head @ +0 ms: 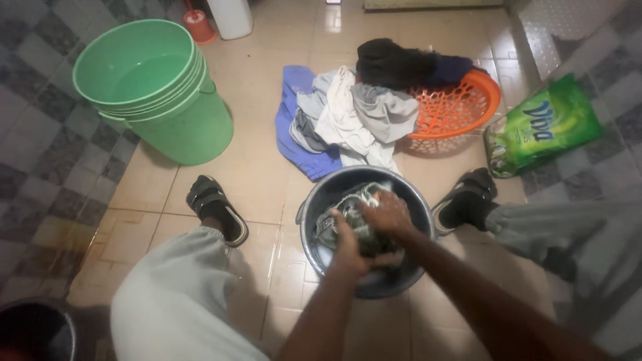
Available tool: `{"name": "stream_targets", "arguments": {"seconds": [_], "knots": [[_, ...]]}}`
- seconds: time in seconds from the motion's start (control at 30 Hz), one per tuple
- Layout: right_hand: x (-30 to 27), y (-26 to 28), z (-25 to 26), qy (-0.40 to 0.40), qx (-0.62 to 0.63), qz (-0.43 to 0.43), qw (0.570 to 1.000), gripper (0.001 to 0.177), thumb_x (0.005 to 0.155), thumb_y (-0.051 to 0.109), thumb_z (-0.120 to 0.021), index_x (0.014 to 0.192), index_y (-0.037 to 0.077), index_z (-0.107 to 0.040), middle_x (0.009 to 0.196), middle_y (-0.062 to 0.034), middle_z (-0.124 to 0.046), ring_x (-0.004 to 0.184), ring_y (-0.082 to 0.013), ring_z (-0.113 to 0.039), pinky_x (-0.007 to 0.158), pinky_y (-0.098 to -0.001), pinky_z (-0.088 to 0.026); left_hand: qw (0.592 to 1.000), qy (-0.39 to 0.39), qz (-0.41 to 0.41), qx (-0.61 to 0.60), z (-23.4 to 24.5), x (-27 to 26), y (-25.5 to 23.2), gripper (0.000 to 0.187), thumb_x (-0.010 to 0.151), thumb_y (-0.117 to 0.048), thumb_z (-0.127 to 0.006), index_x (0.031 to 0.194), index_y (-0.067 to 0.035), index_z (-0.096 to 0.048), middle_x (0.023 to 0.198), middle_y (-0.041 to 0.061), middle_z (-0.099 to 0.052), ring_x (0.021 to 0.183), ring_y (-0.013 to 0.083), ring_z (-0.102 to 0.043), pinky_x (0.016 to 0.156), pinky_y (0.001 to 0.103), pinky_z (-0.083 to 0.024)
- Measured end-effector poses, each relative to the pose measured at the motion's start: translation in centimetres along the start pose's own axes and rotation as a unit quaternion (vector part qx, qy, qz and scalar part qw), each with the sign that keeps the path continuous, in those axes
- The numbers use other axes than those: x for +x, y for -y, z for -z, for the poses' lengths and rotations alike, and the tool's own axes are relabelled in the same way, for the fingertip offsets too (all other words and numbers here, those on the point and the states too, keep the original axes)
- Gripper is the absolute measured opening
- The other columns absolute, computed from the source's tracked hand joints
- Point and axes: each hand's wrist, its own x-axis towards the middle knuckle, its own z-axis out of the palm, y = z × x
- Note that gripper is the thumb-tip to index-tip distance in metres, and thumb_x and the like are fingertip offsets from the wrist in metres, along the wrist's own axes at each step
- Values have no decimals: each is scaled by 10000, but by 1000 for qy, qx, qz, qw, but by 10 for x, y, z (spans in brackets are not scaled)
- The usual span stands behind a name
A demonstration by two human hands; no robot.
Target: The person fills a metal bucket with water from a wall tap, adds detergent from a green packet, and mixes the solution by hand. They then pick up a pair of light-colored pants from a pile of laundry, submerge it in the soapy water, and begin scrubbing and agitating the fabric.
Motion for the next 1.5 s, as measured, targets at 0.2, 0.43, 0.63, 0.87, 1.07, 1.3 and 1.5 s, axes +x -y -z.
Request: {"name": "stream_targets", "arguments": {"seconds": [0.2, 0.43, 0.63, 0.87, 1.07, 1.3, 1.5], "knots": [[-72, -29, -10, 0, -264, 179, 948, 389, 1054, 431, -466, 1296, 197, -662, 1413, -189, -607, 1237, -346, -653, 1004, -500, -537, 995, 64, 16, -70, 20, 31, -2, 718, 906, -415, -586, 1491, -74, -346, 1422, 243, -522, 1286, 419, -569, 1006, 567, -535], [12, -61, -25, 98, 123, -180, 971, 770, 1029, 560, -490, 1529, -19, -409, 1359, -363, -530, 1131, -401, -632, 929, -499, -527, 991, 52, -97, 72, 22, 33, 8, 721, 845, -329, -687, 1439, 6, -456, 1314, 291, -624, 1153, 425, -667, 861, 497, -599], [82, -80, -55, 215, 222, -192, 931, 746, 1053, 599, -441, 1421, -48, -495, 1316, -322, -583, 1117, -393, -639, 939, -488, -546, 914, 101, -179, 351, 11, 42, -9, 711, 958, -495, -627, 1489, -72, -414, 1323, 180, -582, 1103, 295, -611, 859, 400, -523], [26, -20, -41, -22, 104, -133, 985, 854, 1048, 678, -407, 1309, -115, -591, 1279, -340, -608, 1164, -435, -636, 993, -516, -528, 970, 235, -35, -59, 36, 122, -41, 309, 878, -305, -685, 1119, -111, -679, 1013, 81, -710, 892, 241, -695, 749, 381, -600], [-26, 13, -20, -43, -84, -22, 995, 698, 1041, 506, -327, 1481, -17, -467, 1277, -347, -573, 1165, -465, -617, 959, -569, -523, 991, 52, -94, 74, 35, 121, -41, 265, 800, -199, -653, 994, -39, -737, 847, 73, -711, 703, 199, -670, 621, 363, -531], [29, -3, -15, 50, 145, -160, 975, 719, 1043, 537, -382, 1475, -35, -444, 1308, -352, -532, 1192, -469, -584, 973, -573, -512, 963, 80, -185, 177, 13, 90, -42, 428, 765, -247, -630, 1063, 50, -707, 957, 158, -657, 810, 275, -613, 653, 408, -479], [30, -2, -3, 80, 222, -148, 960, 746, 1046, 563, -430, 1471, -50, -425, 1335, -356, -497, 1216, -473, -555, 984, -576, -502, 974, 151, -104, 134, -2, 30, -81, 609, 919, -614, -498, 1288, -152, -644, 1196, 111, -694, 1078, 279, -643, 948, 506, -515]]}}
